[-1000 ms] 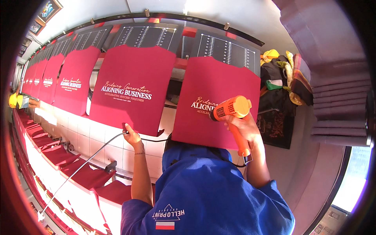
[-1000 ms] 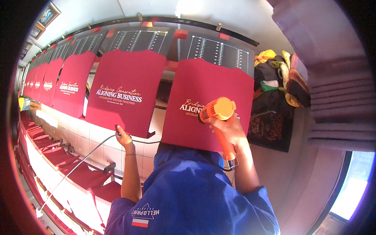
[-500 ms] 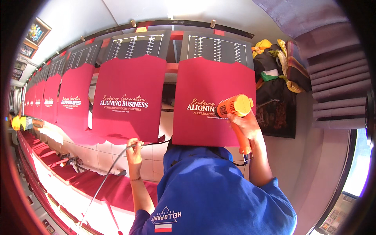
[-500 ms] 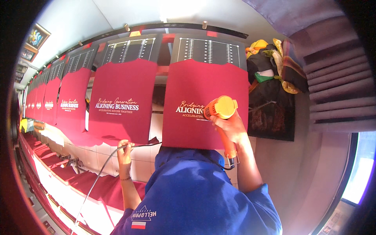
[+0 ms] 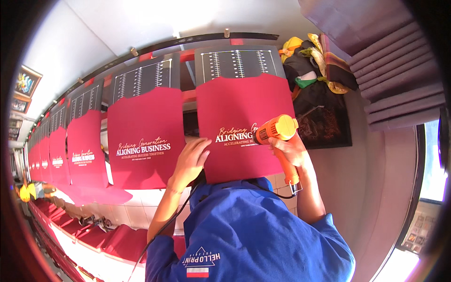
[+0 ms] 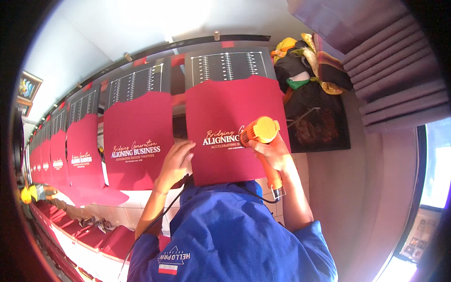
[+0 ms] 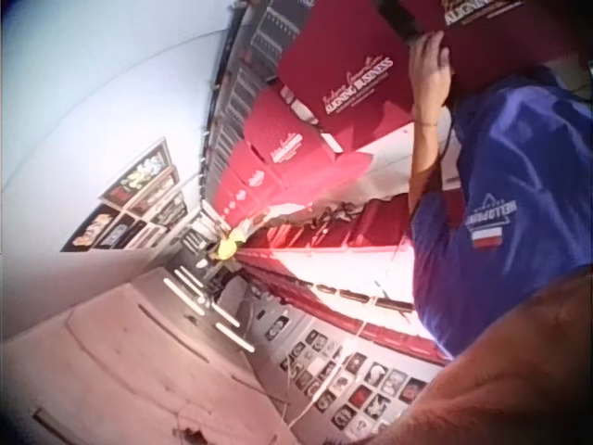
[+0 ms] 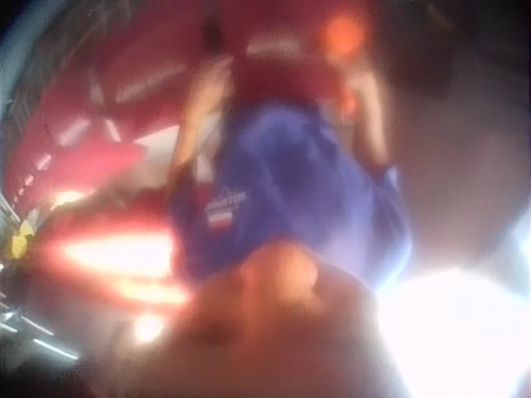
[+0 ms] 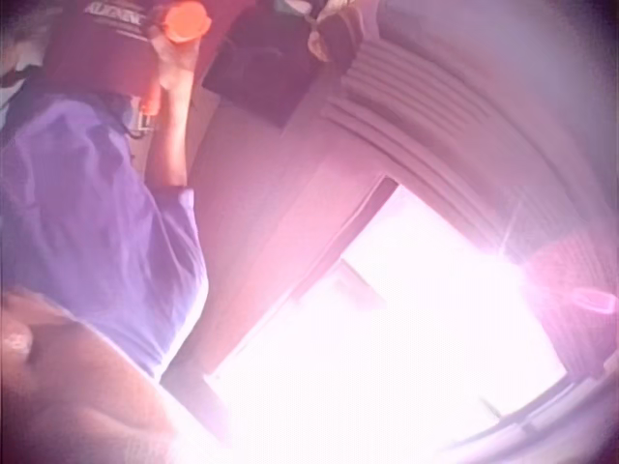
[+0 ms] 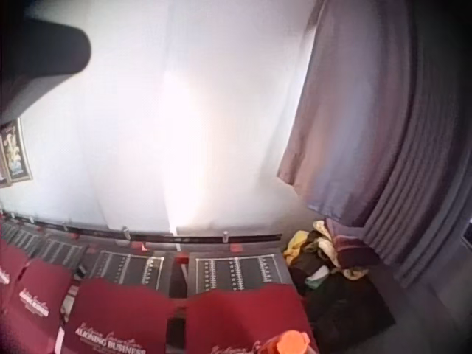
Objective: The person dries screen-printed designs on red fabric panels using a heat gun, moving the tool across the graphic and smoothing the surface by hand.
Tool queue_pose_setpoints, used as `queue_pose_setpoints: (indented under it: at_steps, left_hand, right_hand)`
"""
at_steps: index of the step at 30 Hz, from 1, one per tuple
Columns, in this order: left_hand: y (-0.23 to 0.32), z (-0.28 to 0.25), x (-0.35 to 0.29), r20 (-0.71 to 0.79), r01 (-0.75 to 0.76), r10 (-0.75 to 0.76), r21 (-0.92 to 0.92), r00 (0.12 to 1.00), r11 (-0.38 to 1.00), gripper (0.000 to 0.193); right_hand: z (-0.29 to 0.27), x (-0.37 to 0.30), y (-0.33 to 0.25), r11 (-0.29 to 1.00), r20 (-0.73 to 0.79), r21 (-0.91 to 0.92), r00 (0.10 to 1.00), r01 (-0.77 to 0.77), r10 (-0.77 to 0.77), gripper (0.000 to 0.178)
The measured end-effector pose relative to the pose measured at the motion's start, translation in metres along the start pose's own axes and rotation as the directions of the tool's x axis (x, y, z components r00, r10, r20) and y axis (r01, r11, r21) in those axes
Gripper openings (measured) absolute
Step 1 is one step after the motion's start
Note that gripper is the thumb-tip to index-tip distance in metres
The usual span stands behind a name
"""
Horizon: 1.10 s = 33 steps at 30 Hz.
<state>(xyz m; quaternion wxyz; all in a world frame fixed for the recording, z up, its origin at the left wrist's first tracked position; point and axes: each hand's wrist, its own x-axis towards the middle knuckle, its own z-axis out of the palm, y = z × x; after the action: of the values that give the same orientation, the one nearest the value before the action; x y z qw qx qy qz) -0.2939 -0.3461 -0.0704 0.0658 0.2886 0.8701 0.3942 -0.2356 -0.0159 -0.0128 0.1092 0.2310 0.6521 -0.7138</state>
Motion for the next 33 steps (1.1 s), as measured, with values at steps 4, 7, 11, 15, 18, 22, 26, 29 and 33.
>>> queue_pose_setpoints:
  at_steps: [4, 7, 11, 15, 18, 22, 26, 29, 33]
  left_hand:
    - [-0.028, 0.064, 0.038, -0.089, -0.084, 0.090, 0.068, 0.992, 0.994, 0.039]
    - [-0.039, 0.088, 0.060, -0.037, -0.098, 0.107, 0.183, 0.994, 0.978, 0.050]
    - [-0.044, 0.103, 0.071, 0.030, -0.093, 0.088, 0.317, 0.996, 0.944, 0.061]
    - [-0.040, 0.109, 0.071, 0.074, -0.101, 0.079, 0.378, 0.994, 0.920, 0.068]
    - [-0.036, 0.107, 0.066, 0.116, -0.112, 0.075, 0.366, 0.990, 0.924, 0.071]
    - [-0.033, 0.107, 0.047, 0.174, -0.164, 0.111, 0.332, 0.978, 0.929, 0.073]
    - [-0.031, 0.103, 0.028, 0.228, -0.231, 0.168, 0.289, 0.959, 0.929, 0.074]
    - [-0.034, 0.102, 0.034, 0.211, -0.230, 0.174, 0.284, 0.962, 0.931, 0.074]
    - [-0.039, 0.107, 0.066, 0.145, -0.156, 0.110, 0.355, 0.983, 0.922, 0.073]
  right_hand:
    - [0.000, -0.003, -0.003, 1.000, -0.032, 0.016, 0.999, 0.010, -0.009, 0.052]
    - [0.001, -0.005, 0.000, 0.999, -0.083, 0.010, 0.996, 0.038, -0.037, 0.050]
    - [0.005, -0.010, -0.005, 0.999, -0.126, -0.007, 0.991, 0.032, -0.033, 0.049]
    - [0.002, -0.009, -0.005, 1.000, -0.118, -0.001, 0.993, -0.022, 0.021, 0.052]
    - [0.001, -0.008, 0.004, 0.997, -0.179, -0.051, 0.981, 0.061, -0.069, 0.053]
    - [-0.001, -0.011, 0.002, 1.000, -0.231, -0.011, 0.973, 0.005, -0.008, 0.051]
    - [-0.007, -0.011, 0.002, 0.999, -0.232, -0.031, 0.973, 0.009, -0.016, 0.050]
    - [-0.009, -0.012, 0.003, 0.998, -0.263, -0.062, 0.964, 0.021, -0.037, 0.049]
    - [-0.011, -0.015, -0.001, 0.994, -0.235, -0.107, 0.971, 0.010, -0.035, 0.046]
